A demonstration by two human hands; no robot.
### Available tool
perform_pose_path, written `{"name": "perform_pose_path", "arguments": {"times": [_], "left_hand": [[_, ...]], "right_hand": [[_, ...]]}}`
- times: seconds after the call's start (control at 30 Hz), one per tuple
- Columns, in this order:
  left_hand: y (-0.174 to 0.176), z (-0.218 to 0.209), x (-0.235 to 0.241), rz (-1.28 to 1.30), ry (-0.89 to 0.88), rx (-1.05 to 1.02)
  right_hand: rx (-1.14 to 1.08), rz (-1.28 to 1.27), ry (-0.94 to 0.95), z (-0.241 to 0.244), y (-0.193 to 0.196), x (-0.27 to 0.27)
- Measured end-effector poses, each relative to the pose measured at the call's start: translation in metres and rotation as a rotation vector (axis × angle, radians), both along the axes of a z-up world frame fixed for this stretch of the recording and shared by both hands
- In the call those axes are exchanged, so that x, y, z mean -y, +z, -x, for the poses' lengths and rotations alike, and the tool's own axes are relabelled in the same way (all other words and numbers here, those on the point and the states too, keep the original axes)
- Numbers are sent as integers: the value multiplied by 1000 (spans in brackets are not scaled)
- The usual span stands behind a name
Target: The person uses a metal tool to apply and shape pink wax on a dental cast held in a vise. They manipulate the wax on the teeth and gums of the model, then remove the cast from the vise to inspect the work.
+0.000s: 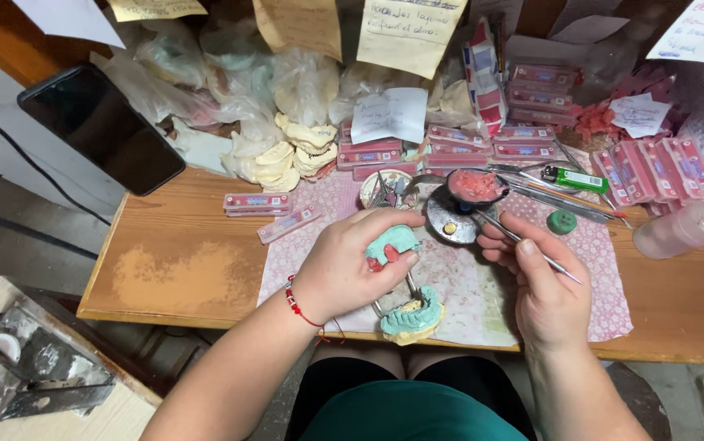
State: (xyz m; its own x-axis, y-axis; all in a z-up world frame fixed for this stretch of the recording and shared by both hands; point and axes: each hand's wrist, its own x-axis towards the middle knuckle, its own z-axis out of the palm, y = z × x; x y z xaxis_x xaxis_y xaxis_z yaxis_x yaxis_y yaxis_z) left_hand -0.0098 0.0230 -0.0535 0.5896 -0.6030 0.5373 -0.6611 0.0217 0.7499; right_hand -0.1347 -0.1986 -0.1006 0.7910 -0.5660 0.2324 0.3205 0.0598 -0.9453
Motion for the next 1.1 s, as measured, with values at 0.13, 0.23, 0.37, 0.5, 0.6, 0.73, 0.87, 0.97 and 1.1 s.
{"name": "perform_pose_path", "arguments": {"times": [0.13,0.23,0.37,0.5,0.6,0.73,0.87,0.97,1.1], "left_hand": [[-2,0,-1,5,8,23],[-3,1,-1,-96,16,85],[-5,1,-2,-84,6,94],[-3,1,-3,-97,5,77],[-6,0,-3,-97,-1,96],[-5,0,-3,-105,21,102],[-6,1,-2,-98,20,107],[-7,1,-2,-113,40,99],[-6,2,-2,-118,47,106]], "right_hand": [[26,33,7,9,8,-12],[159,66,148,21,16,-25],[192,232,159,22,29,-50],[244,243,202,11,40,-67],[249,306,199,7,45,-70],[222,319,213,8,48,-69],[171,356,236,9,52,-66],[140,377,244,8,54,-65],[134,409,244,6,58,-67]]}}
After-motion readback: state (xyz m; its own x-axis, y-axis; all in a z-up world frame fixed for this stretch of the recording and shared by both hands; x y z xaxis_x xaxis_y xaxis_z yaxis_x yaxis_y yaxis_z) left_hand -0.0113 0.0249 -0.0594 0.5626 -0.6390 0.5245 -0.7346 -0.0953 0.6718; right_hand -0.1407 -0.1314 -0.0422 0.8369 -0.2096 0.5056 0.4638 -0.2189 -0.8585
